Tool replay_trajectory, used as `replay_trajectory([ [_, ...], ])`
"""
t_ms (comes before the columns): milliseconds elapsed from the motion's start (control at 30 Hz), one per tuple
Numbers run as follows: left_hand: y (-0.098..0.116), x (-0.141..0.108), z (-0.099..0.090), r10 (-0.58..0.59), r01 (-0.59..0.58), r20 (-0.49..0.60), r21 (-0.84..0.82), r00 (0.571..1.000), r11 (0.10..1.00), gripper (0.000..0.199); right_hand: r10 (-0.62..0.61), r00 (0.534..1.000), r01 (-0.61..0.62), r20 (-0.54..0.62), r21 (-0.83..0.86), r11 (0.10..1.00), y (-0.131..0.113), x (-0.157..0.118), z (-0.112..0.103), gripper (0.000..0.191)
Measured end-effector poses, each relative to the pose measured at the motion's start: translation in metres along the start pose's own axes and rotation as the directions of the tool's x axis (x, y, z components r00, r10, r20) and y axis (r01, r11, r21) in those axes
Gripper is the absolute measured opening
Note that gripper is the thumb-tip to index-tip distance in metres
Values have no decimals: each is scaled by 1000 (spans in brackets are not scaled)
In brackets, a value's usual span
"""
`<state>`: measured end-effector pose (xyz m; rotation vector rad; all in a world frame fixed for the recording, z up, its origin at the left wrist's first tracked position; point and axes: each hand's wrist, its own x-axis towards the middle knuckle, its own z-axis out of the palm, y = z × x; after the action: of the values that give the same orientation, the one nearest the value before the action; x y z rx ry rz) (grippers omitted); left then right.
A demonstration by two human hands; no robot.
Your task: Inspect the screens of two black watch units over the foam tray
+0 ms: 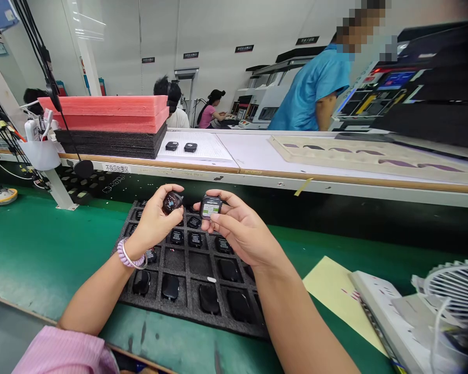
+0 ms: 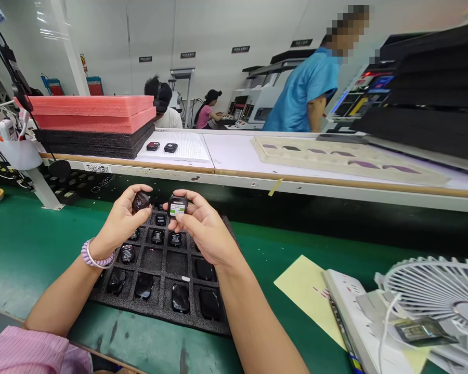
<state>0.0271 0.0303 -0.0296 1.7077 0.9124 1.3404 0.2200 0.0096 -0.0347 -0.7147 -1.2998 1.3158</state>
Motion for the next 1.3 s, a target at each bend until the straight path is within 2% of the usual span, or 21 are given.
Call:
replay_trajectory([
  [133, 0, 1, 1, 1, -1, -3, -52, 1000, 999, 38, 1, 1000, -1, 1, -16, 1000, 0, 0, 0, 47],
  [300, 0, -1, 0, 3, -3, -1, 18, 1000, 1000, 35, 1, 1000, -1, -2, -15, 1000, -1, 0, 0, 47],
  [833, 1, -1, -1, 14, -14, -14, -17, 1000, 1000, 37, 4, 1000, -4, -8, -19, 1000, -1, 0, 0, 48],
  [1033, -1, 1, 0, -13, 13, -20, 34, 1000, 999, 36, 12, 1000, -12, -15, -36, 999, 1, 0, 0, 49],
  [1133, -1, 2, 0, -47, 45, -14, -93, 999, 995, 45, 10, 1000, -11, -24, -25, 1000, 2, 1, 0, 48],
  [1233, 2, 1, 2, -118, 142, 101, -273, 988, 951, 60, 2, 1000, -2, -23, -4, 1000, 2, 1, 0, 48],
  [1300, 4, 1, 3, -149, 200, 167, -352, 975, 914, 63, -6, 1000, 6, -28, 4, 1000, 1, 1, 1, 48],
])
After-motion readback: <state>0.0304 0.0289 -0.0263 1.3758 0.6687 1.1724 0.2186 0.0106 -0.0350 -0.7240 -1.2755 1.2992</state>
